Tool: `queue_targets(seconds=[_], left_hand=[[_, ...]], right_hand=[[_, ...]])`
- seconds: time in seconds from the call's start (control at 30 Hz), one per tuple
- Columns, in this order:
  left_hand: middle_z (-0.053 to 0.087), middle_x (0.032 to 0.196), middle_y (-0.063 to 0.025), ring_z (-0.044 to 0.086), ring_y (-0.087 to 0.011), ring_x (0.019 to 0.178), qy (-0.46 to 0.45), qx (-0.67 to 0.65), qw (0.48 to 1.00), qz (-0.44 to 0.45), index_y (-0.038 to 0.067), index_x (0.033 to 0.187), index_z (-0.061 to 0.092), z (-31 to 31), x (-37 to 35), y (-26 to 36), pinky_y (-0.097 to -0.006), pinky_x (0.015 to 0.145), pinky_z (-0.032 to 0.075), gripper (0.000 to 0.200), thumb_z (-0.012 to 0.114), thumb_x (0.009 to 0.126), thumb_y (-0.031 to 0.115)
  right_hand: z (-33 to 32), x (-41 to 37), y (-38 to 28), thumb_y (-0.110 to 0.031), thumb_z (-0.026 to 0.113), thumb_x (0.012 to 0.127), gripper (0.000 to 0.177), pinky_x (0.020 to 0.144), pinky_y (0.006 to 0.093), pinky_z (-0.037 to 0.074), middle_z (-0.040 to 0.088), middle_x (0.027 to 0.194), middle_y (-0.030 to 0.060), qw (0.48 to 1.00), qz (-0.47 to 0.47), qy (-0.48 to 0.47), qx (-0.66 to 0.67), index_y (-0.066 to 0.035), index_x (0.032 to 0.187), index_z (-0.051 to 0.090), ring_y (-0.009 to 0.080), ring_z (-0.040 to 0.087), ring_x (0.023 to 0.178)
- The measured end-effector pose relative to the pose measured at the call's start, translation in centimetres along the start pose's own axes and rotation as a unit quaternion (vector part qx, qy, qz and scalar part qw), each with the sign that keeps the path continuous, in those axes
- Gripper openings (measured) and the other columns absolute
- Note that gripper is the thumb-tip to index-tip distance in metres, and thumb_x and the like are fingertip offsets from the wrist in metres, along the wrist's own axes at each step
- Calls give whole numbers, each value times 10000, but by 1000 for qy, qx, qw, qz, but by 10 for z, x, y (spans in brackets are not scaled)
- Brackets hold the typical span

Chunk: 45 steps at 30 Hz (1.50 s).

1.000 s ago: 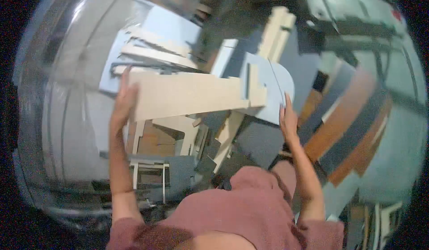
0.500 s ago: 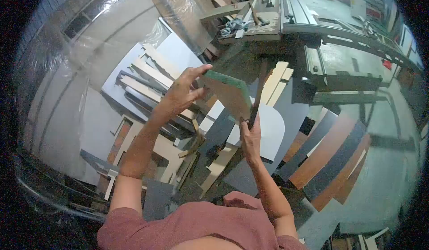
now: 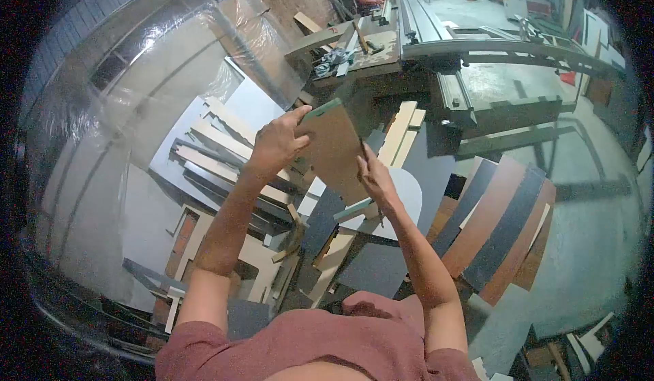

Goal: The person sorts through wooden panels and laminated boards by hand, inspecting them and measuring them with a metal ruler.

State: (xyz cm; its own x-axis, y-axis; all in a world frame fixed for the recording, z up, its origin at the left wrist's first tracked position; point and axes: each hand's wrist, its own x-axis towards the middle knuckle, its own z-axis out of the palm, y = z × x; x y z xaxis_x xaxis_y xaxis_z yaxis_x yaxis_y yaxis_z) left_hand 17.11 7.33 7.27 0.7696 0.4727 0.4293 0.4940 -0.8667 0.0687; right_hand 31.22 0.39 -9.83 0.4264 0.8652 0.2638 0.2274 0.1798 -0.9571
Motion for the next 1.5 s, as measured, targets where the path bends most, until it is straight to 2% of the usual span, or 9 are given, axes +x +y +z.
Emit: queue_targets(seconds=[0.07,0.13,0.3,0.67,0.7,1.03,1.23,1.3,1.5], left_hand=[[599,934,-188,585,-317,897,-61,68,994,-57,80,1135,479,-2,4,3,-393,781,455,475,641,745,297],[603,913,-187,588,-325,881,-59,73,994,-59,79,1113,485,-4,8,1,-400,762,455,465,633,748,327],[613,857,-185,598,-340,833,-92,66,990,-89,68,1045,501,1,0,1,-416,706,452,456,625,745,389],[611,907,-105,570,-148,804,-105,-14,981,-164,18,1072,517,15,23,4,-280,718,450,335,618,772,124],[627,828,-134,609,-204,749,-88,-28,988,-121,21,1034,525,17,23,-2,-318,685,462,421,647,755,313],[614,841,-106,581,-151,724,-92,-84,972,-199,0,1027,533,25,49,-25,-275,643,464,415,658,761,293],[605,857,-115,562,-156,776,-127,-97,968,-193,-21,1009,537,18,52,-37,-287,682,452,424,640,764,310],[603,874,-119,558,-162,787,-155,-94,950,-253,-28,1005,538,5,44,-22,-285,689,449,436,637,764,322],[585,960,-110,542,-172,880,-96,-163,870,-455,-26,1099,522,-24,-35,-58,-287,784,423,466,606,782,304]], right_hand=[[7,-1,5,-199,356,916,382,575,374,416,511,669,175,999,-28,7,13,-82,1277,313,259,538,613],[6,-11,-16,-172,337,925,368,470,259,362,433,593,47,992,-86,74,-51,-141,1291,311,133,429,511],[-6,-41,-64,-187,358,905,379,651,504,420,556,761,289,995,-28,31,-87,-196,1279,297,429,570,750],[23,-70,176,-203,357,895,376,655,507,423,569,750,283,978,173,0,-116,-115,1261,362,430,559,715],[26,-74,203,-206,360,895,368,657,507,424,569,752,284,975,176,4,-134,-114,1250,376,434,557,718],[29,-102,351,-147,364,860,337,768,503,426,577,891,276,928,321,-74,-176,-146,1183,461,421,555,875],[23,-113,382,-160,403,839,316,789,478,413,570,945,278,941,292,-50,-165,-69,1124,503,367,548,951],[23,-123,393,-231,442,840,312,645,404,452,609,786,192,949,303,67,-54,-42,1071,535,276,606,761],[-16,-144,281,-349,451,861,365,437,250,345,433,529,-7,885,433,8,169,-43,1014,579,94,429,465]])
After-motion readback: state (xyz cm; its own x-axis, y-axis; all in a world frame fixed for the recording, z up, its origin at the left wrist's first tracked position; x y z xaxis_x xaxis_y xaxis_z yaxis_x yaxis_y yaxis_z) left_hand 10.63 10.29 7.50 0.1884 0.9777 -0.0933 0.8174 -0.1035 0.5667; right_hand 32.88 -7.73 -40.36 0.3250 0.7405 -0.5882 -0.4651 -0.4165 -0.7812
